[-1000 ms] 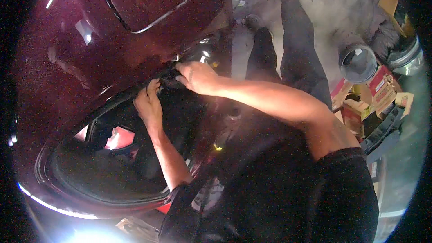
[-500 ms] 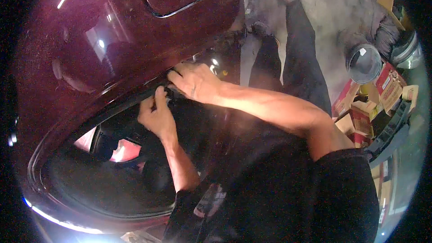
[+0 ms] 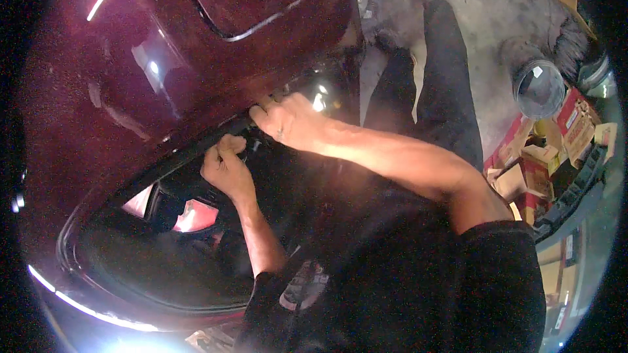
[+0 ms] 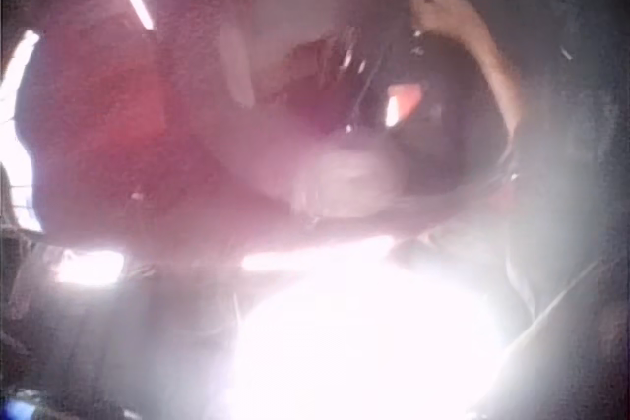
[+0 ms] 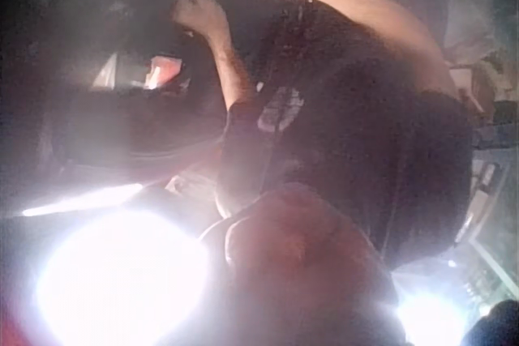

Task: The person uses a screwdriver to remove a small plastic cap from the car door frame, then installs a black rubber weather seal along the door opening. They press the seal into place by hand, adjusting it along the top and side edges of the door frame.

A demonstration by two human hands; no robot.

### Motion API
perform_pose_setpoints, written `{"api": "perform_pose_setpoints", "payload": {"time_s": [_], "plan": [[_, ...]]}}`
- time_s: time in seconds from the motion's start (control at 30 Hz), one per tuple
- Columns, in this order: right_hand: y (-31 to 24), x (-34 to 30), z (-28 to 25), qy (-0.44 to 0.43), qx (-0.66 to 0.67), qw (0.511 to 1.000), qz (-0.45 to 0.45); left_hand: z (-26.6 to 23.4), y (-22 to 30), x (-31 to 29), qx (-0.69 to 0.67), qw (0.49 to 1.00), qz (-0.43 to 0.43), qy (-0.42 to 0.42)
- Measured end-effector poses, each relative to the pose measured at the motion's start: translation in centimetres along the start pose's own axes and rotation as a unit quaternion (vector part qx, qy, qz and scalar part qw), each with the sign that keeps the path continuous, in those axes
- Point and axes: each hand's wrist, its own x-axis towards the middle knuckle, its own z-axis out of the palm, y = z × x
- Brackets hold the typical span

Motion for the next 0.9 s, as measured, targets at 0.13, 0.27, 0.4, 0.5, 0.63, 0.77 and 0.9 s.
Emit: {"api": "perform_pose_setpoints", "payload": {"time_s": [0.13,0.27,0.4,0.5,0.63,0.77,0.9], "plan": [[0.0,0.2,1.5,0.047,-0.008,0.999,-0.015,0.9,-2.3,0.5,0.008,0.999,0.035,0.032],[0.6,-0.3,0.2,0.015,0.013,0.999,0.044,0.7,-1.0,0.3,-0.097,0.995,-0.017,-0.017],[3.5,-5.3,1.0,-0.043,-0.007,0.990,0.134,2.5,-2.3,-0.6,-0.128,0.991,-0.025,-0.028],[7.5,-8.2,4.0,-0.089,0.005,0.977,0.195,3.9,-2.2,-0.7,-0.119,0.992,-0.047,-0.004],[9.7,-8.6,4.3,-0.106,0.051,0.959,0.256,5.7,-3.6,-0.7,-0.150,0.988,0.027,0.027],[12.4,-11.1,-0.8,-0.047,0.044,0.953,0.296,8.6,-6.3,-1.6,-0.059,0.997,0.051,-0.016],[15.9,-11.9,-2.3,0.002,0.021,0.950,0.311,9.7,-6.5,-1.7,-0.131,0.991,-0.025,-0.021]]}}
